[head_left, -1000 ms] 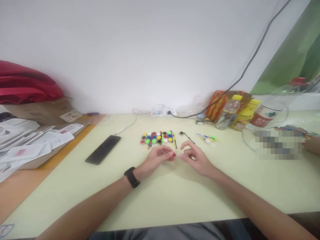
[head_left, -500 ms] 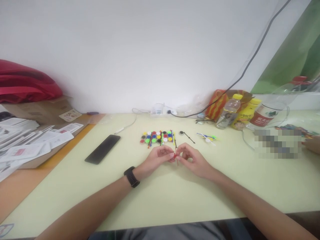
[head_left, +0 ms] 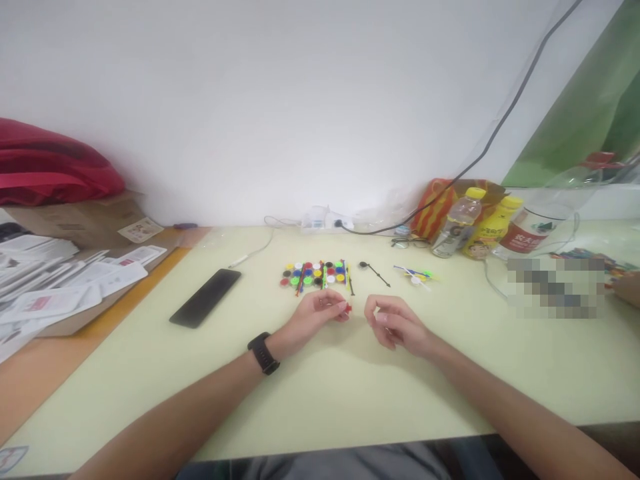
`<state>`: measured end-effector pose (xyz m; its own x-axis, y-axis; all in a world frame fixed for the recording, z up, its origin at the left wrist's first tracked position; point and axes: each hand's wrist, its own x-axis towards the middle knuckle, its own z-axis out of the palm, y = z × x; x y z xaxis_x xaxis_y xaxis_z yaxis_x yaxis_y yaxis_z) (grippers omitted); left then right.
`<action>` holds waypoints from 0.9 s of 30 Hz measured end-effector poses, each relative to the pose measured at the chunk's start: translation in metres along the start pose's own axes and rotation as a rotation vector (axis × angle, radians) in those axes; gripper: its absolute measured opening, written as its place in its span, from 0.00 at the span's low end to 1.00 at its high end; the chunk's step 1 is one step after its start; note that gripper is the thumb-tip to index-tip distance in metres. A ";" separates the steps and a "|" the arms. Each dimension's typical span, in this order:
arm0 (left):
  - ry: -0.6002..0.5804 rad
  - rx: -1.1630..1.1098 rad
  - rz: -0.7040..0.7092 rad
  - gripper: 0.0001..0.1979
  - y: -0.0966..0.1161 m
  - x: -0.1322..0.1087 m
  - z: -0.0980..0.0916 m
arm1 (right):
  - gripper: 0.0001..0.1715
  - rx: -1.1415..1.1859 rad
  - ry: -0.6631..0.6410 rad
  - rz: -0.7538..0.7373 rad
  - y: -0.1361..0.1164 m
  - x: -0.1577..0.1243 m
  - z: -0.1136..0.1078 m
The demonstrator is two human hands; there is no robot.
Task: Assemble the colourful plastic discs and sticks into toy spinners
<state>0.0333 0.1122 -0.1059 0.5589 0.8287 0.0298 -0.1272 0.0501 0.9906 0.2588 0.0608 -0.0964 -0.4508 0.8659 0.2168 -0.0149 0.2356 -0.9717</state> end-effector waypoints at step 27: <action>-0.003 -0.023 0.000 0.14 -0.002 -0.001 -0.001 | 0.27 -0.393 0.303 -0.147 0.003 0.006 0.007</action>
<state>0.0320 0.1119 -0.1077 0.5616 0.8268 0.0299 -0.1457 0.0633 0.9873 0.2496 0.0632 -0.0985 -0.1894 0.8866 0.4220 0.3045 0.4617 -0.8331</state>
